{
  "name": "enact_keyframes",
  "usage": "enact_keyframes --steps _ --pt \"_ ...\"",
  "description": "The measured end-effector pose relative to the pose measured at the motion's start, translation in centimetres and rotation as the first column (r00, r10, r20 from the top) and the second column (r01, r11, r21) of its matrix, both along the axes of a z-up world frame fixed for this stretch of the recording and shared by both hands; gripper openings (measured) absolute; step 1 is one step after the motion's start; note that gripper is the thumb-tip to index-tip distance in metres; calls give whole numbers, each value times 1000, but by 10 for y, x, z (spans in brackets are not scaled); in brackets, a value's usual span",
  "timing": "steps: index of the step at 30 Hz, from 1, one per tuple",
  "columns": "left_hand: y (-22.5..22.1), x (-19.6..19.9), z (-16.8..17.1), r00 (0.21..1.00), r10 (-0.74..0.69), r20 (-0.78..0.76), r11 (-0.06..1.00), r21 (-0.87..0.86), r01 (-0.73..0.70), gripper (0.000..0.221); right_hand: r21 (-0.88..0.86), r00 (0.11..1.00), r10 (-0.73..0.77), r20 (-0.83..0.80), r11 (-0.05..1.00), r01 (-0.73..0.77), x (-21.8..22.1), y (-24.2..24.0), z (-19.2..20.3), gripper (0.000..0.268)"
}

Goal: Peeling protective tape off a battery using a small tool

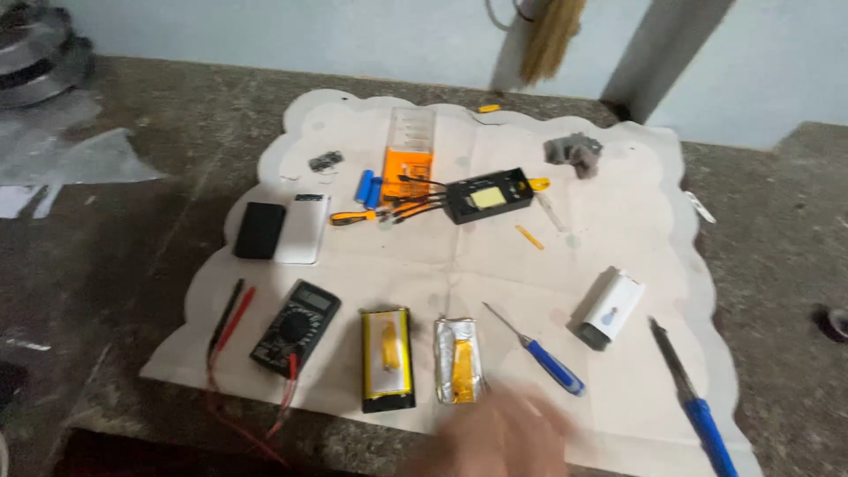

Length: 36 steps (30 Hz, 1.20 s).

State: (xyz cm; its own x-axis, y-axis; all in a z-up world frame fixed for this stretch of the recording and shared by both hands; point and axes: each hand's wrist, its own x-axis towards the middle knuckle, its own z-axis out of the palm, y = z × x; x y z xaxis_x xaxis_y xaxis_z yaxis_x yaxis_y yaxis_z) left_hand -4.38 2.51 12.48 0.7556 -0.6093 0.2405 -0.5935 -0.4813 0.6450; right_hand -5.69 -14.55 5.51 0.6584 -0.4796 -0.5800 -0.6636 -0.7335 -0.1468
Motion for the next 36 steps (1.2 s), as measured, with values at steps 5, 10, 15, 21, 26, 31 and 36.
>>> enact_keyframes --steps 5,10,15,21,26,31,36 --pt "2 102 -9 994 -20 -110 933 355 58 120 256 573 -318 755 948 189 -19 13 -19 43" --pt "-10 123 -23 997 -75 4 925 374 68 116 308 491 -441 751 892 331 -18 16 -20 33" --pt "-25 124 -13 995 -93 21 916 394 77 107 375 421 -470 776 880 290 -20 7 -13 27" --pt "-38 101 -25 993 18 116 965 256 -48 107 257 309 -326 894 935 244 -24 -26 -41 21" --pt "-45 89 -62 983 136 120 923 347 -170 116 -119 323 107 940 993 16 -26 -34 -75 18" --pt "-54 84 -81 984 150 -95 882 463 -90 134 -165 354 147 924 986 19 -23 -34 -79 27" --pt "-56 78 -82 915 211 -344 924 375 -72 131 -100 277 102 956 995 -22 -20 -33 -58 16"
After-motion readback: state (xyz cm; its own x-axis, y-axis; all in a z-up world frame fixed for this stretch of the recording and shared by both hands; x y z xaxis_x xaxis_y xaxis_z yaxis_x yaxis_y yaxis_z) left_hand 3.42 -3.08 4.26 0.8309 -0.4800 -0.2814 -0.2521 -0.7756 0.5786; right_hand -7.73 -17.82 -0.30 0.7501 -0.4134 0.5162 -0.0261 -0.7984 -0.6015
